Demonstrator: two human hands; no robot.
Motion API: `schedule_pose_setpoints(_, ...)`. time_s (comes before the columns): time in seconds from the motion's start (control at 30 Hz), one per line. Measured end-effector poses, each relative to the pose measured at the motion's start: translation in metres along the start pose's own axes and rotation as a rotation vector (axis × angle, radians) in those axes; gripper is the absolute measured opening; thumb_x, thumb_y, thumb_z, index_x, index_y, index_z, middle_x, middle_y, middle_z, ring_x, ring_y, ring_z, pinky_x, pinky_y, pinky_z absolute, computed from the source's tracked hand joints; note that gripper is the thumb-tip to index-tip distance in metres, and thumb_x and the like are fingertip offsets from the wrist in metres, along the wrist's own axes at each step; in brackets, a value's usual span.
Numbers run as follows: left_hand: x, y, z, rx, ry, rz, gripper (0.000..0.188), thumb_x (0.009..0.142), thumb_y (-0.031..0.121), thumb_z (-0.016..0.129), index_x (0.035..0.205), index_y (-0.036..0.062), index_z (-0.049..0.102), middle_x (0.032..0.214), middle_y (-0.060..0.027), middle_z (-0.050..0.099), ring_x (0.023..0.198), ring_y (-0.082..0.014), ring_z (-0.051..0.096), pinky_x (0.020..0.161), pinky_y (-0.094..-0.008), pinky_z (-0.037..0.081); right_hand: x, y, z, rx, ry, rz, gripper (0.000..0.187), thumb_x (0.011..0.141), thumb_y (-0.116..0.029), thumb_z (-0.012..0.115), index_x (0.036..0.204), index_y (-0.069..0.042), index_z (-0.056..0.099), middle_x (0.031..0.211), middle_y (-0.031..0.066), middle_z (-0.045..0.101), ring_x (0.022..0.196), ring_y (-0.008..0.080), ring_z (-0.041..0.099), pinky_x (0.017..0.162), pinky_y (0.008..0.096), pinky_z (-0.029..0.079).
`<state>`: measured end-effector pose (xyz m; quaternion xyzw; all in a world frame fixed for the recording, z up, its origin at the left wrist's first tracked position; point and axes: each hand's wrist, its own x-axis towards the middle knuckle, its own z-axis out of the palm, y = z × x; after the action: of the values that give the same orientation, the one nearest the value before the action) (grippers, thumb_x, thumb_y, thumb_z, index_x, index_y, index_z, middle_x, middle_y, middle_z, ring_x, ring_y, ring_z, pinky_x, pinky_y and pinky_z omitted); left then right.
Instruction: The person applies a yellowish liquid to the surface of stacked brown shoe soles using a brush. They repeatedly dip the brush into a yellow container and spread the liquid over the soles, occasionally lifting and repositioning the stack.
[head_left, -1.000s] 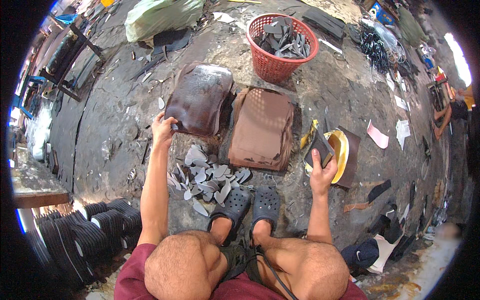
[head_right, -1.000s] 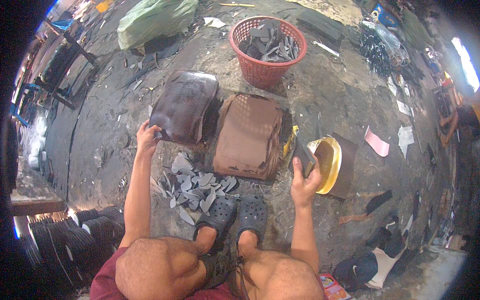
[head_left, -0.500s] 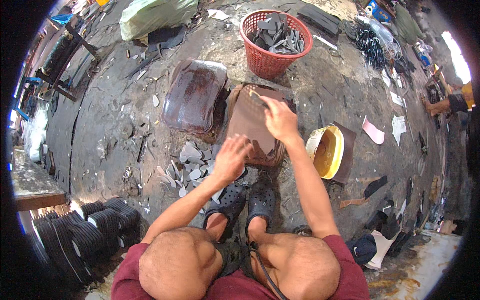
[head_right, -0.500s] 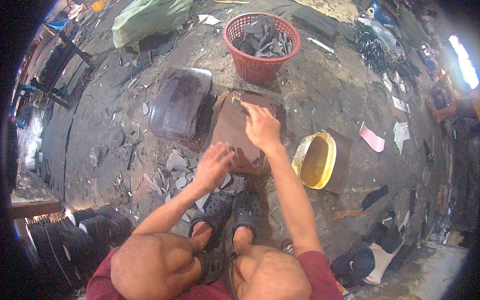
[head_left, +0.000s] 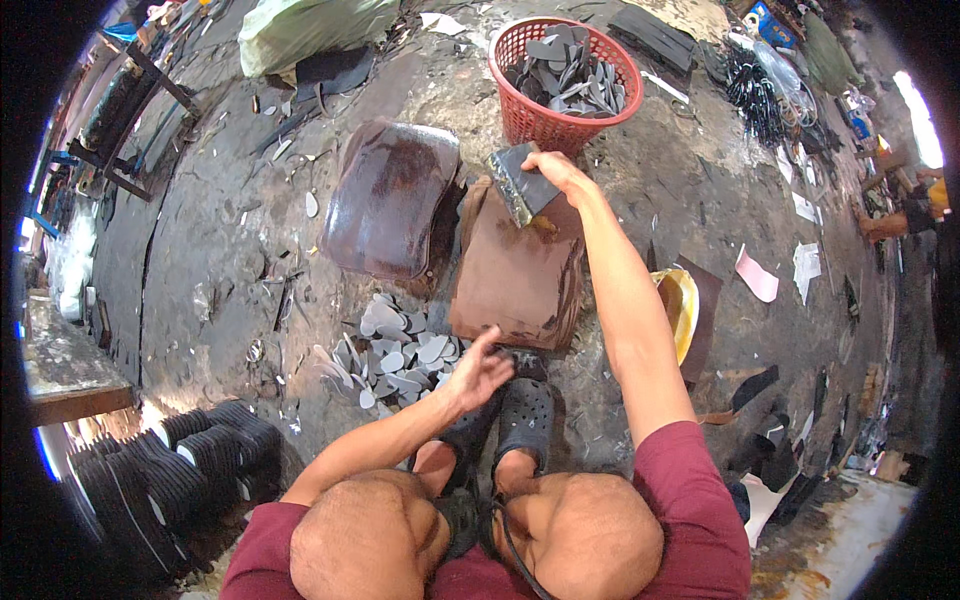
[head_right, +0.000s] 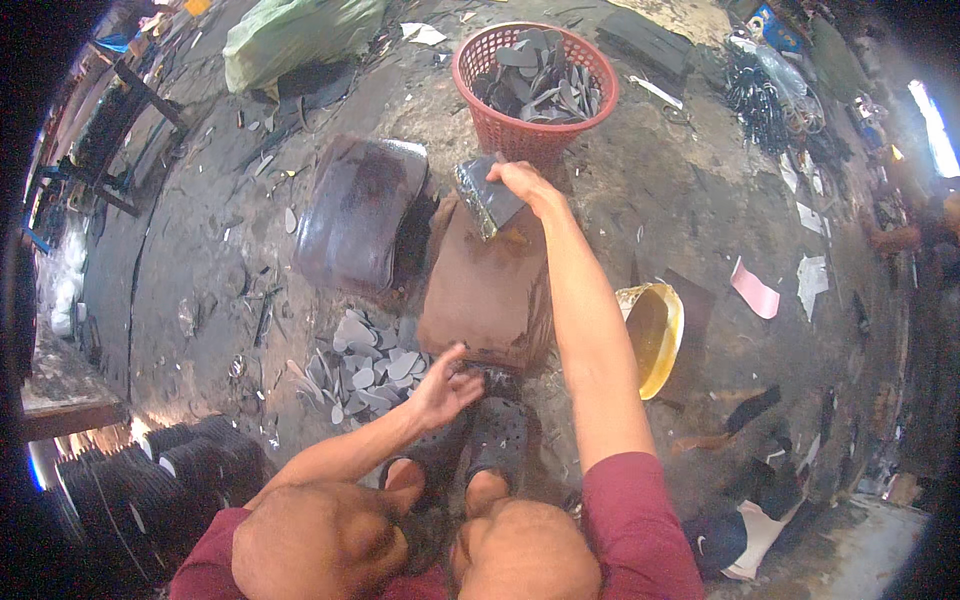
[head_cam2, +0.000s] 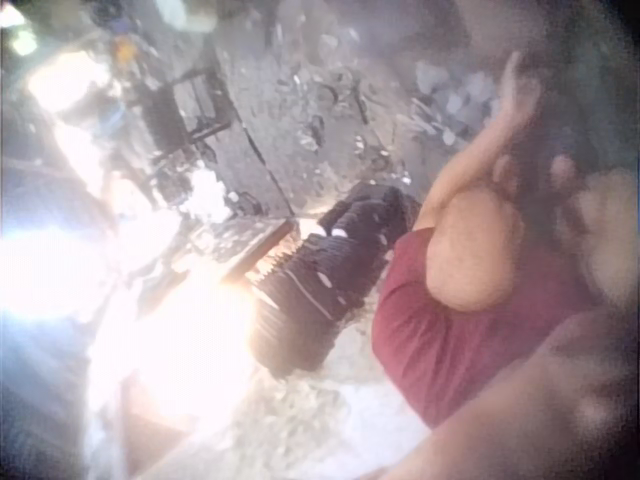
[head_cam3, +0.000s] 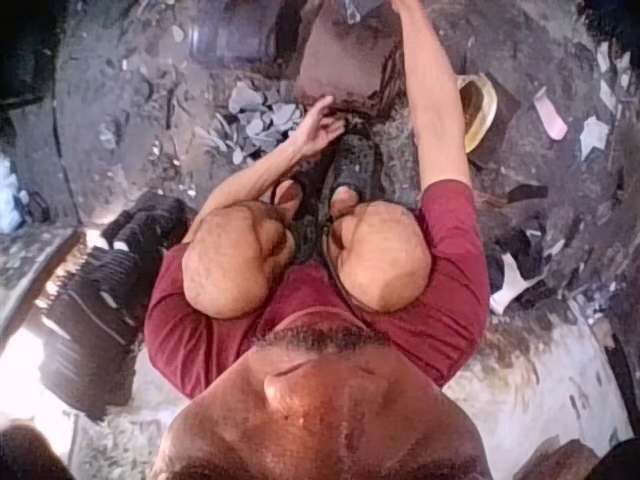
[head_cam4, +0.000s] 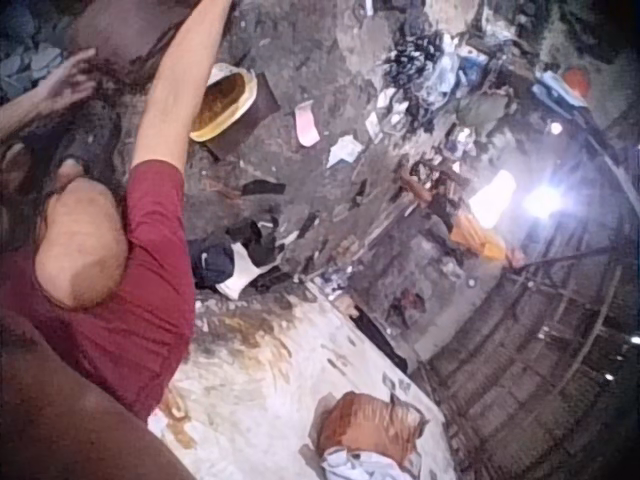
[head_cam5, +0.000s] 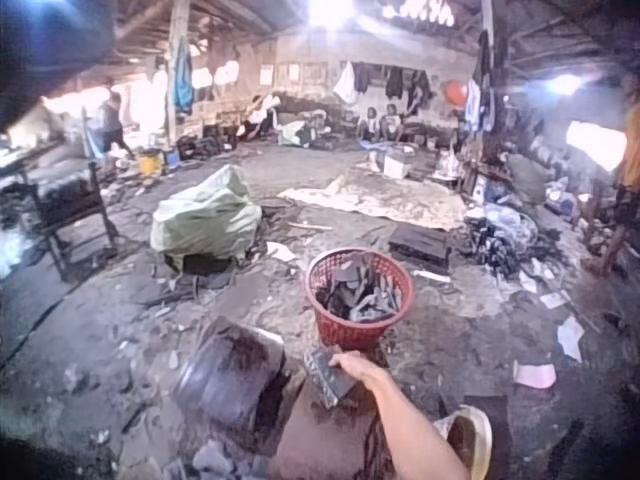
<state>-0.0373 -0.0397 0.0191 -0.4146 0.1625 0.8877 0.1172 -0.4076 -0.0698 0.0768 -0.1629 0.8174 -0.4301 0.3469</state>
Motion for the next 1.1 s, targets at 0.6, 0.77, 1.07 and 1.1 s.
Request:
schedule_pose_setpoints(0.6, -0.054, 0.011, 0.018, 0.803, -0.317, 0.103, 0.051, 0.095, 0.015, 0.068, 0.141, -0.0003, 0.052, 0.131, -0.0195, 0.064, 0.114, -0.0357, 0.066, 0.098, -0.0452, 0.055, -0.159, 0.014, -0.093, 0.028, 0.366, -0.371, 0.055, 0.086, -0.025, 0.068, 0.130, 0.007, 0.062, 0.120, 0.0143, 0.070, 0.113, 0.0225, 0.062, 0.103, 0.0336, 0.043)
schedule_pose_setpoints(0.77, -0.016, 0.043, 0.009, 1.958, -0.118, 1.339, 0.056, 0.082, 0.002, 0.069, 0.136, 0.0008, 0.055, 0.146, -0.0167, 0.052, 0.139, -0.0362, 0.045, 0.117, -0.0473, 0.037, -0.285, 0.070, -0.142, 0.166, 0.735, -0.194, 0.037, 0.086, -0.016, 0.073, 0.115, 0.006, 0.065, 0.110, 0.0149, 0.073, 0.101, 0.0281, 0.068, 0.091, 0.0391, 0.051)
schedule_pose_setpoints(1.07, -0.003, 0.044, 0.002, 2.072, -0.054, 1.418, 0.050, 0.079, -0.002, 0.059, 0.129, -0.0009, 0.060, 0.141, -0.0168, 0.058, 0.136, -0.0331, 0.051, 0.115, -0.0445, 0.042, -0.293, 0.124, -0.078, -0.670, 0.775, 0.388, 0.047, 0.085, -0.021, 0.070, 0.127, -0.003, 0.058, 0.101, 0.0274, 0.071, 0.097, 0.0457, 0.069, 0.086, 0.0537, 0.054)
schedule_pose_setpoints(1.1, -0.004, 0.044, 0.001, 2.087, -0.056, 1.397, 0.049, 0.081, -0.003, 0.061, 0.130, -0.0009, 0.059, 0.142, -0.0175, 0.057, 0.136, -0.0333, 0.051, 0.115, -0.0444, 0.042, -0.288, 0.139, -0.078, -0.694, 0.750, 0.360, 0.046, 0.084, -0.021, 0.073, 0.123, -0.003, 0.059, 0.099, 0.0281, 0.071, 0.094, 0.0450, 0.070, 0.084, 0.0528, 0.055)
